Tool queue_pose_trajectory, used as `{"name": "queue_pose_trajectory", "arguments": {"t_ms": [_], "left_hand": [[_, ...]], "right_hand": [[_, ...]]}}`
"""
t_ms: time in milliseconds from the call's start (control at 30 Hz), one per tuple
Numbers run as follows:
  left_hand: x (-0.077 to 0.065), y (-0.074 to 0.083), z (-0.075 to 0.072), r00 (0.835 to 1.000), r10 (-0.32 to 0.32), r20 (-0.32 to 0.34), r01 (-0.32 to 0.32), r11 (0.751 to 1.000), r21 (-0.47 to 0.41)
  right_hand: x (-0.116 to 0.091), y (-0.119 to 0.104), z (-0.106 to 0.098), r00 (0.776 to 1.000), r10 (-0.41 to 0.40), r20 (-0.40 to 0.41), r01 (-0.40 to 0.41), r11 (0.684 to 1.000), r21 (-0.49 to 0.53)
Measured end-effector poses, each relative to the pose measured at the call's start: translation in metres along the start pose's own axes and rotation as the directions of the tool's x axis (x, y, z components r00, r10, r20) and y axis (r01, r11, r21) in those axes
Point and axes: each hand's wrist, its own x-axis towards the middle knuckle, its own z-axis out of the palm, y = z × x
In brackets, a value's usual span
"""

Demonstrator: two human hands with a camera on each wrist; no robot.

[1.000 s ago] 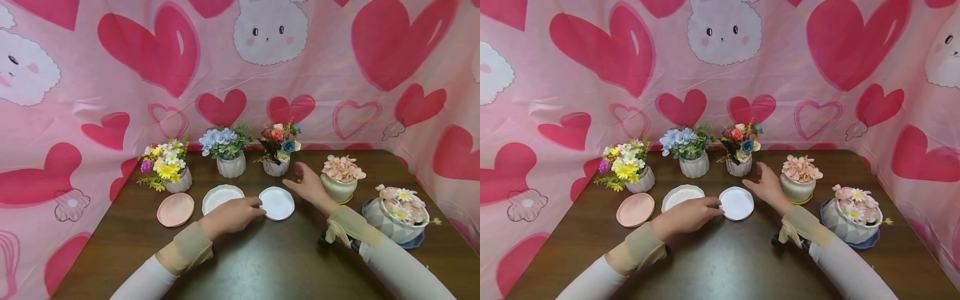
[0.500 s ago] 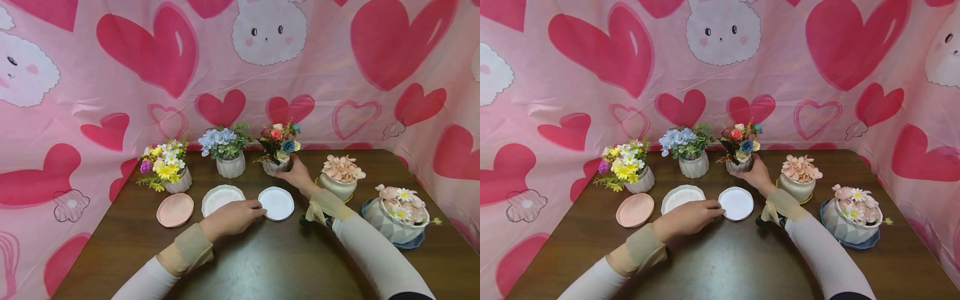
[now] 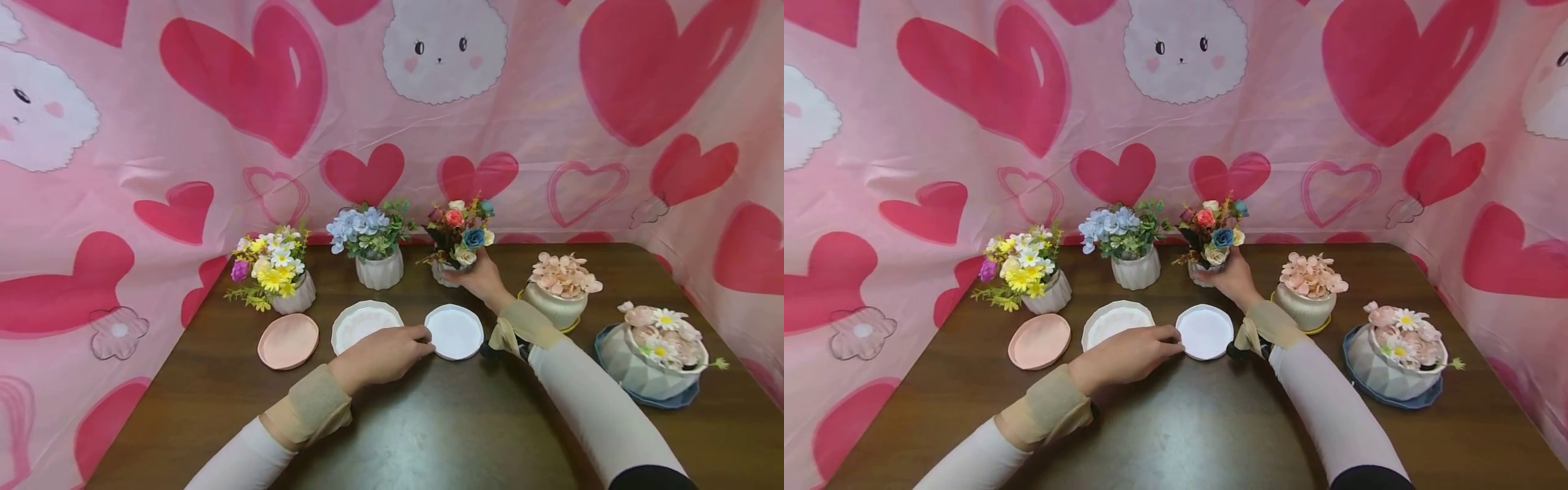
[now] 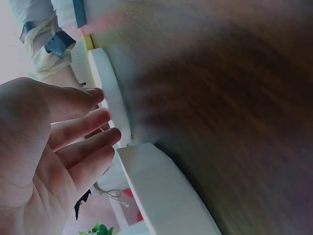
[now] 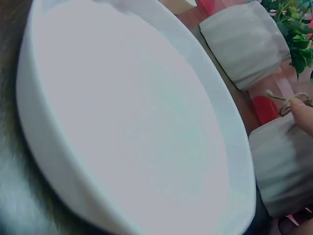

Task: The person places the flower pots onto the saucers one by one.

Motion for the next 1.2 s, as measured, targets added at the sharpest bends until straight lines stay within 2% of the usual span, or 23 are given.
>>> {"name": "queue_pose_trajectory", "arguments": {"t_ms": [133,467,667,1067,1200], "left_hand": [[0.001,0.000,0.000,1.000,-0.004,0.008,0.004,1.000,0.002],[0.001,0.000,-0.001,1.000,0.002,0.015,-0.002,1.000,0.021],[-0.001,0.002,-0.003,0.999,0.018,0.029,-0.018,1.000,-0.011],[-0.009,0.005,-0.001,0.999,0.042,0.011,-0.041,0.997,-0.071],[-0.011,0.006,-0.002,0.999,0.042,0.006,-0.042,0.996,-0.082]], "right_hand": [[0.002,0.001,0.004,0.999,0.002,-0.035,-0.001,1.000,0.022],[0.004,0.004,0.003,0.997,-0.066,-0.033,0.068,0.996,0.059],[0.008,0.006,0.001,0.997,-0.075,-0.024,0.076,0.996,0.056],[0.011,0.006,-0.001,0.994,-0.108,-0.013,0.109,0.989,0.104],[0.010,0.005,0.000,0.995,-0.102,-0.015,0.103,0.991,0.085]]}}
